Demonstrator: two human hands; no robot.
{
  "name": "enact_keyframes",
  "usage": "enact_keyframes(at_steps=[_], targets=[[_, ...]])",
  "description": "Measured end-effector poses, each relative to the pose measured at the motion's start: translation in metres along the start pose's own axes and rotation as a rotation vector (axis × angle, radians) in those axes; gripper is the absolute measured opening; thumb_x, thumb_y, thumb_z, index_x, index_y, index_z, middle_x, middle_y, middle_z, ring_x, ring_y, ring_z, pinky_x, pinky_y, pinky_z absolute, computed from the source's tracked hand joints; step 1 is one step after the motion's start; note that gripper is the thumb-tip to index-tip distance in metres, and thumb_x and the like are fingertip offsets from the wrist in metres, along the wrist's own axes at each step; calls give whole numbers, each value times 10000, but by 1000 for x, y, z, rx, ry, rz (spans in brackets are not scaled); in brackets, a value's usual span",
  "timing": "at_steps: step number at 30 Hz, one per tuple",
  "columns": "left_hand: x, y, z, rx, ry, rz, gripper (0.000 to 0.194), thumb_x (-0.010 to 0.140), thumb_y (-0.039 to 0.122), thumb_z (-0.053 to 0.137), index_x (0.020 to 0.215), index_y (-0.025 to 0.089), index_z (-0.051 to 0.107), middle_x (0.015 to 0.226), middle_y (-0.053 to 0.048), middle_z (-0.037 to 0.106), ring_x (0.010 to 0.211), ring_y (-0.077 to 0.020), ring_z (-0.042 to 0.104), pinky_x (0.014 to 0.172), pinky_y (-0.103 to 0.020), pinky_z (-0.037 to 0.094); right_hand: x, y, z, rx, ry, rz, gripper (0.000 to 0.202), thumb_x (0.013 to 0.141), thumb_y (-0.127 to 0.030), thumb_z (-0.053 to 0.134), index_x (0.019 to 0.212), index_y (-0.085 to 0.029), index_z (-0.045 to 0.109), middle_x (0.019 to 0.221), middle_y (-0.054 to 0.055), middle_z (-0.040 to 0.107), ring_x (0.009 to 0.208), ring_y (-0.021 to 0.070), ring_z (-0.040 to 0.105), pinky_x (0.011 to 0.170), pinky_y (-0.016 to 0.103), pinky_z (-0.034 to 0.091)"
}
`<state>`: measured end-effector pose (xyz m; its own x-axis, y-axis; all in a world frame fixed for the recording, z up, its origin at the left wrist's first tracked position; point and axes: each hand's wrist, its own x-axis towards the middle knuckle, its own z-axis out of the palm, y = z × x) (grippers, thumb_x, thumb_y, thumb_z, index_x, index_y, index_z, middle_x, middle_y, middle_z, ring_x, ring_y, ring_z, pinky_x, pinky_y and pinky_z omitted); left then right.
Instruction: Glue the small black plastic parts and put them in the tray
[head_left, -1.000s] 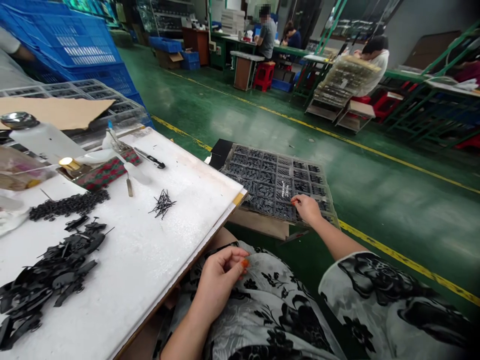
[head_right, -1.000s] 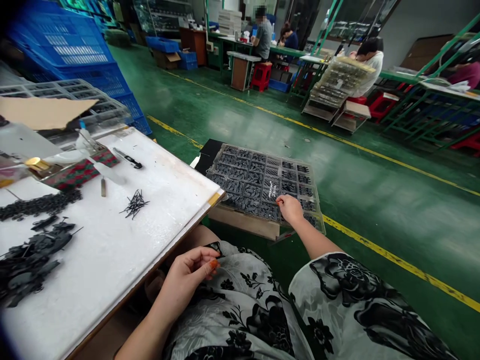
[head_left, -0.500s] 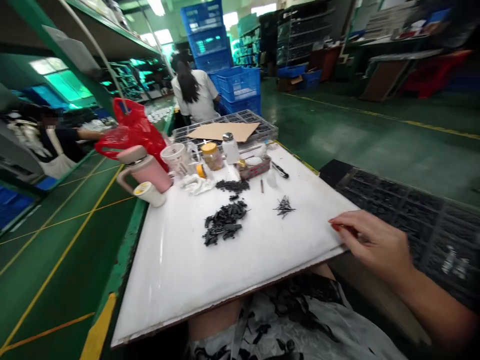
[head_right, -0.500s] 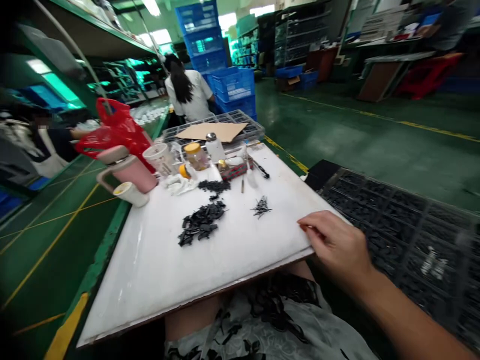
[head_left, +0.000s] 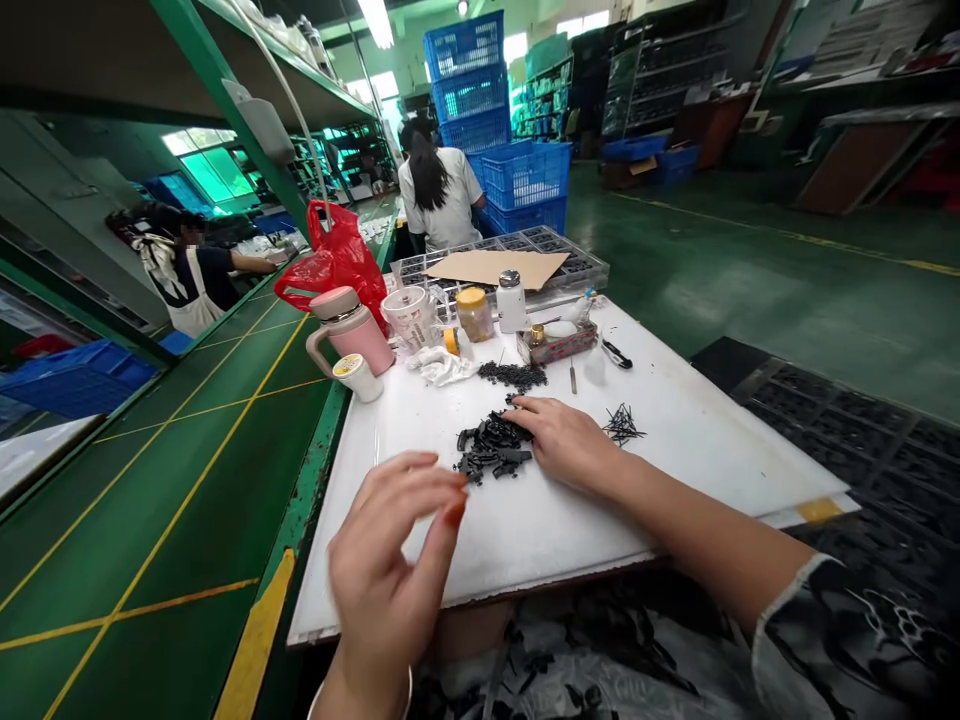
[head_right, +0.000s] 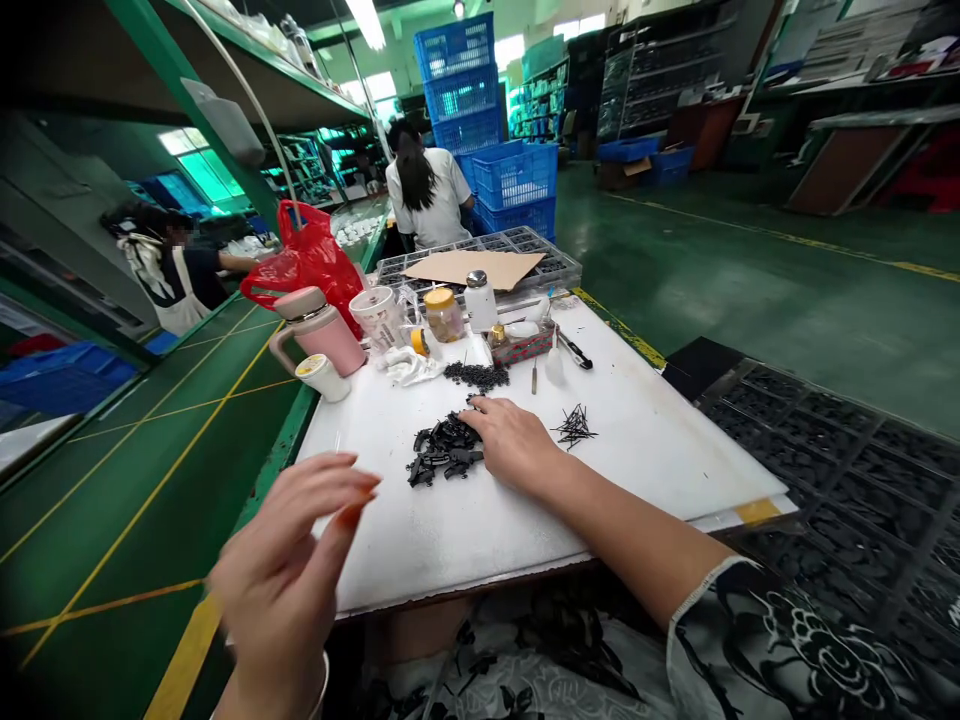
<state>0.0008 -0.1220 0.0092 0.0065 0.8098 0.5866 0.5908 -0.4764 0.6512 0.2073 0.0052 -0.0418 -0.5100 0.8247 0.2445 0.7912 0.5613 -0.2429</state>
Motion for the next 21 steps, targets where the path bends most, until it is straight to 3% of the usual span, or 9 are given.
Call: enact_keyframes(at_steps=[4, 8, 16, 21], targets=[[42, -26, 26, 90, -131, 72, 105, 881, 231, 587, 866, 228, 690, 924, -39, 709, 1024, -223, 611, 958, -391, 472, -3, 5, -4, 30, -34, -47, 411, 775, -6, 509, 1095, -204, 675, 1152, 83, 665, 1060, 241, 601, 875, 346, 480], [56, -39, 43, 83, -215, 61, 116, 889, 225, 573, 879, 220, 688, 943, -41, 698, 980, -197, 619, 894, -345, 495, -14, 16, -13, 149, 5, -46, 273, 799, -46, 543, 966, -190, 704, 1043, 75, 667, 936, 196, 630, 830, 307, 486], [67, -29, 58, 103, -282, 124, 107, 881, 198, 577, 890, 217, 681, 926, -30, 694, 947, -187, 613, 853, -324, 488, -23, 36, -27, 453, 82, 47, 211, 759, -61, 606, 862, -203, 723, 930, 38, 694, 846, 160, 641, 705, 254, 511], [78, -19, 79, 244, -488, 178, 137, 855, 159, 592, 927, 214, 695, 957, -43, 695, 1001, -228, 576, 885, -360, 457, -31, 43, -33, 853, 41, 290, 155, 763, -222, 665, 904, -204, 726, 934, 34, 724, 829, 175, 673, 707, 277, 538]])
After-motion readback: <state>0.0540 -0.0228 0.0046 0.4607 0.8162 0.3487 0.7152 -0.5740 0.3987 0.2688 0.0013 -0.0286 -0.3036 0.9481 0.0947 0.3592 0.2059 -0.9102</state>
